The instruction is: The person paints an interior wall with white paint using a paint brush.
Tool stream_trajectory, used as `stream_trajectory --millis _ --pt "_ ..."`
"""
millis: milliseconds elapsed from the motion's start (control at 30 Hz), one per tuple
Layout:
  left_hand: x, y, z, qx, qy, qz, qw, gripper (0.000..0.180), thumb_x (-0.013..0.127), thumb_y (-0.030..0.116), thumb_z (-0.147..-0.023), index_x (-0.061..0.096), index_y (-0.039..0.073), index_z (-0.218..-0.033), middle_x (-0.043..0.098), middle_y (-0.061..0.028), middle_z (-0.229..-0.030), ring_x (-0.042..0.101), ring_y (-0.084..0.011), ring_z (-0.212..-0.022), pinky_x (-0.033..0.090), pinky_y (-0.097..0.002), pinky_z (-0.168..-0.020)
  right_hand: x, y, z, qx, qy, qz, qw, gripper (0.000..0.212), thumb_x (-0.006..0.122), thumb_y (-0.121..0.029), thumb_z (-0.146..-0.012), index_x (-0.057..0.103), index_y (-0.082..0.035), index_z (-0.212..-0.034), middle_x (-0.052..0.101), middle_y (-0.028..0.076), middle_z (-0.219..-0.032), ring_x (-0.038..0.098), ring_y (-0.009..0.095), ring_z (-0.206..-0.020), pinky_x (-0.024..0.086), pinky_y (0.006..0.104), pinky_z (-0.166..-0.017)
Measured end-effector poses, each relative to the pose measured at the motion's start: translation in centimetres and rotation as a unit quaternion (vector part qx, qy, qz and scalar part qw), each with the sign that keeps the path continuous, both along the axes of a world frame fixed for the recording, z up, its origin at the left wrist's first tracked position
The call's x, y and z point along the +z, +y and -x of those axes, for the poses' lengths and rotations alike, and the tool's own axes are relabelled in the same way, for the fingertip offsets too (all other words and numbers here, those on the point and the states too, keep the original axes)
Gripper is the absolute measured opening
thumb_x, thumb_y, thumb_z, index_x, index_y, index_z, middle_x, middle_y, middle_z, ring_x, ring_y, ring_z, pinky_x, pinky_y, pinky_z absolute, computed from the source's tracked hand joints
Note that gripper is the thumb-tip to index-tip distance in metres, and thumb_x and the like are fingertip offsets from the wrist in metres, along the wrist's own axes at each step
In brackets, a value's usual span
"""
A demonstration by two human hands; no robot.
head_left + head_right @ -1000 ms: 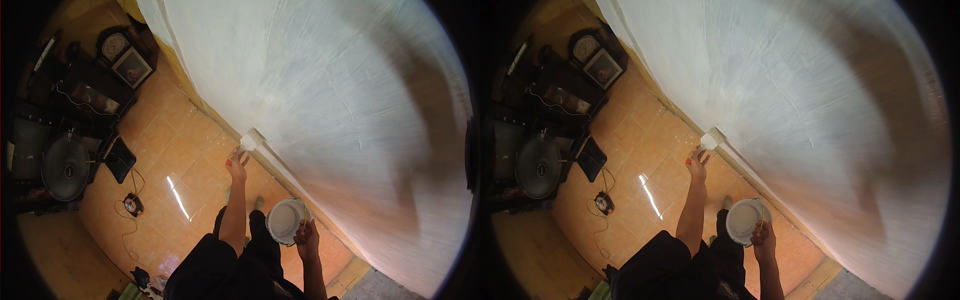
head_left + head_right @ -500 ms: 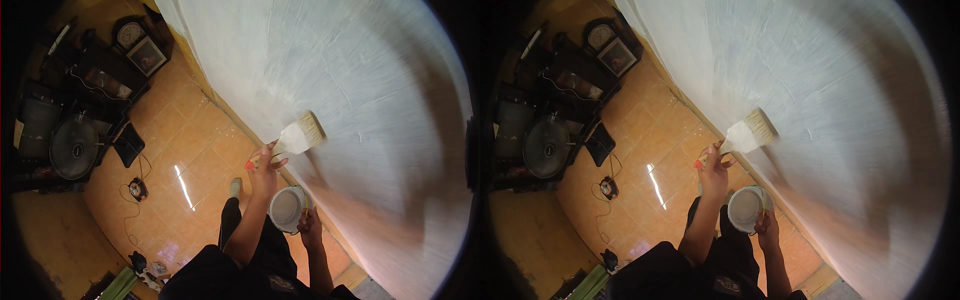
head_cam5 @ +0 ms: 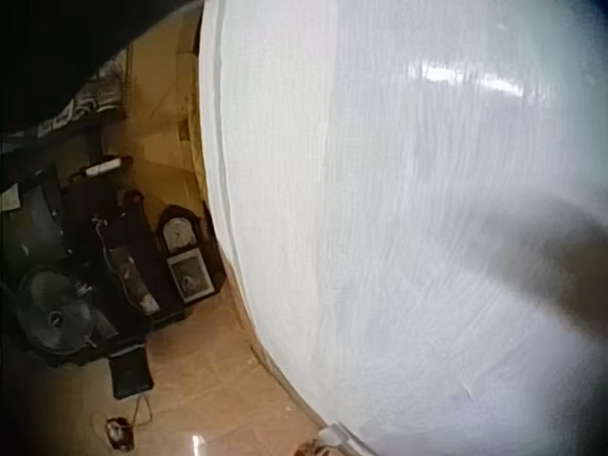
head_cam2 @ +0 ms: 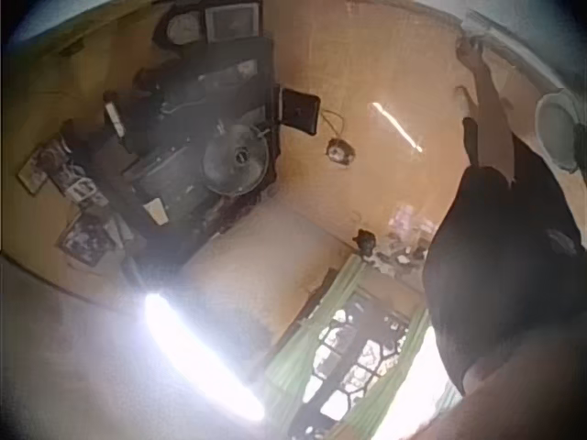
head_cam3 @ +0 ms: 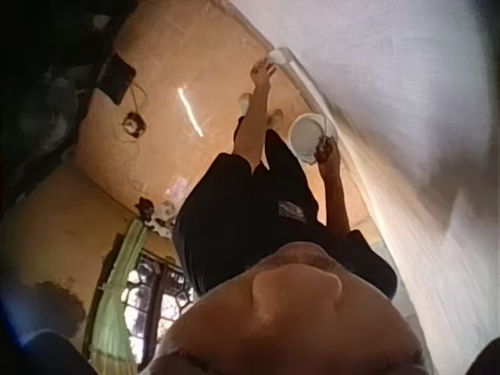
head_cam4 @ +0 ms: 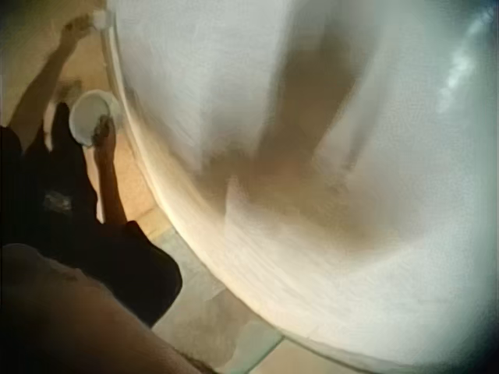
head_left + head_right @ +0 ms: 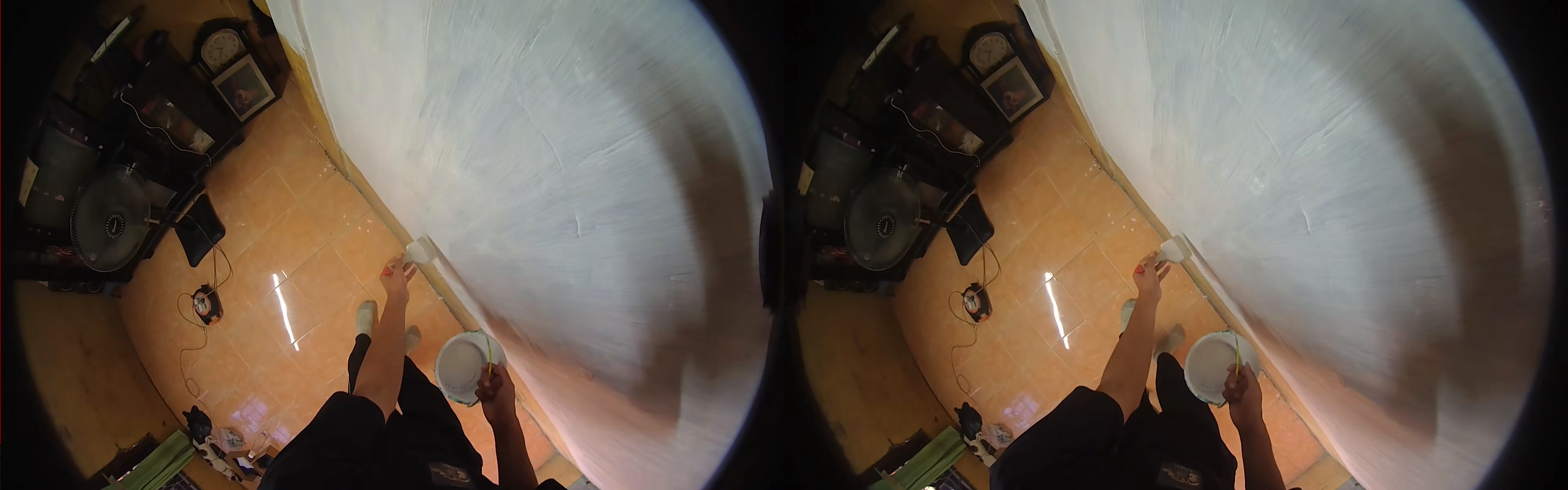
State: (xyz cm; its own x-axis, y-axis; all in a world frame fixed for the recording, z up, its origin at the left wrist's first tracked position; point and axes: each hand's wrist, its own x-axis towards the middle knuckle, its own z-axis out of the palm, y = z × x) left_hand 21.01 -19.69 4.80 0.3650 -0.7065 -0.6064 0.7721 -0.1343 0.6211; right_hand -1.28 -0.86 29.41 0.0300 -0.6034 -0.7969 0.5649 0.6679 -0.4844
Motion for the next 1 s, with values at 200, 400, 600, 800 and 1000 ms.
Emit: stream_trajectory --millis 200,400,600,800,1000 --pt "13.0 -2.7 3.0 -0.008 -0.130 0.032 0.991 0.032 0.057 0.029 -0.096 0.062 -0.003 -0.098 0.064 -0.0096 -0.083 0.063 -0.0149 -0.072 0.057 -0.0285 -0.068 -0.6 0.0 1.7 0.002 0.002 -0.002 1.000 0.037 0.038 -0.037 -0.101 0.056 -0.005 -0.098 0.042 -0.001 -0.062 0.029 0.008 -0.048 0.025 0.0233 -0.047" --pt "26.1 -3.6 -2.5 0.052 -0.086 0.161 0.982 0.032 0.053 0.032 -0.098 0.057 0.000 -0.092 0.065 -0.0147 -0.097 0.066 -0.0180 -0.077 0.056 -0.0262 -0.065 -1.0 -1.0 1.8 0.008 -0.003 0.004 1.000 0.039 0.036 -0.038 -0.102 0.056 -0.005 -0.098 0.042 0.000 -0.062 0.027 0.008 -0.047 0.024 0.0231 -0.047" --pt "16.8 -6.7 -3.6 -0.003 0.022 0.203 0.979 0.026 0.051 0.033 -0.099 0.054 0.006 -0.100 0.059 -0.0049 -0.093 0.063 -0.0168 -0.074 0.048 -0.0260 -0.061 -1.1 -1.5 1.6 0.011 -0.004 0.015 1.000 0.040 0.035 -0.038 -0.102 0.057 -0.005 -0.097 0.043 0.000 -0.062 0.027 0.008 -0.047 0.025 0.0231 -0.047" --pt "-0.6 -4.5 -4.6 0.035 0.055 0.128 0.990 0.028 0.055 0.030 -0.098 0.054 0.003 -0.105 0.060 -0.0063 -0.094 0.064 -0.0179 -0.077 0.053 -0.0259 -0.065 -2.7 -1.5 0.3 0.054 0.053 -0.038 0.996 0.039 0.037 -0.036 -0.101 0.058 -0.003 -0.095 0.045 0.000 -0.062 0.032 0.009 -0.050 0.026 0.0241 -0.048" --pt "-2.5 -4.8 -4.4 0.063 -0.066 -0.032 0.995 0.034 0.056 0.030 -0.097 0.059 -0.003 -0.101 0.064 -0.0114 -0.088 0.066 -0.0189 -0.070 0.057 -0.0272 -0.065 -3.5 -1.4 -0.4 0.067 0.052 -0.060 0.995 0.045 0.033 -0.042 -0.102 0.057 -0.004 -0.098 0.045 0.000 -0.062 0.032 0.010 -0.050 0.026 0.0241 -0.050"
